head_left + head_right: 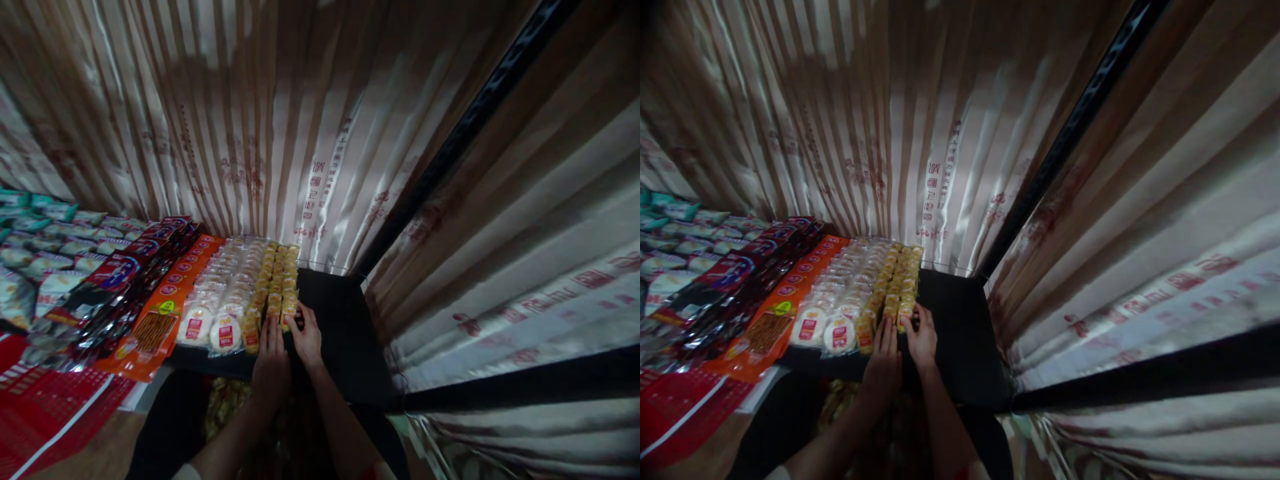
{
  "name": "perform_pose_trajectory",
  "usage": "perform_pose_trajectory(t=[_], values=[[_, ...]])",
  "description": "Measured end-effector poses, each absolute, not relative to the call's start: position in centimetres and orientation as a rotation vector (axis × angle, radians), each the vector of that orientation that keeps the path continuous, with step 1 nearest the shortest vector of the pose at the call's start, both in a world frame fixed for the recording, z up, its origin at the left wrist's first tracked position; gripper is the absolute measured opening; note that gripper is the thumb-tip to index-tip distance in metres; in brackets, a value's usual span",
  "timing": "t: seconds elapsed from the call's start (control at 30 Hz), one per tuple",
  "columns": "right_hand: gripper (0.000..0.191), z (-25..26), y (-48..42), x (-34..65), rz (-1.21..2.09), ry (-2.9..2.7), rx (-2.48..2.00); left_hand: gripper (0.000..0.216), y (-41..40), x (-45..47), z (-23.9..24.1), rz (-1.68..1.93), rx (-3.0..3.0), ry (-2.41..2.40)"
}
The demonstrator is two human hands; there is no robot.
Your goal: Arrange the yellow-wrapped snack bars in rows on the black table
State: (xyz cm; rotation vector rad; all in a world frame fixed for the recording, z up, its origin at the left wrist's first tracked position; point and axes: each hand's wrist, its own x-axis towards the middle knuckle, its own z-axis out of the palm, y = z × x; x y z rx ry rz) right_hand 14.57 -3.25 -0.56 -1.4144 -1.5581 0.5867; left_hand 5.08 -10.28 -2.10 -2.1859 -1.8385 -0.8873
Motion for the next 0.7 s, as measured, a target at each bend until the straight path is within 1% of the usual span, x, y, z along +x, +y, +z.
perform_pose_trajectory(t=[0.2, 0.47, 0.57, 0.7], values=[[0.042, -0.71, -3.24, 14.42, 0.554, -1.579, -1.464, 0.065, -10.17, 5.17, -1.85, -0.779, -2.211, -1.785], [0.043, -0.59, -3.14, 14.44, 0.561, -1.602, -1.496, 0.062, -10.14, 5.07, -1.65, -0.842, -2.213, -1.823], [0.044, -0.54, -3.13, 14.37, 0.557, -1.611, -1.5, 0.058, -10.17, 5.08, -1.38, -0.863, -2.221, -1.83], [0.054, -0.51, -3.22, 14.26, 0.573, -1.586, -1.528, 0.05, -10.18, 5.05, -1.06, -0.856, -2.233, -1.861]])
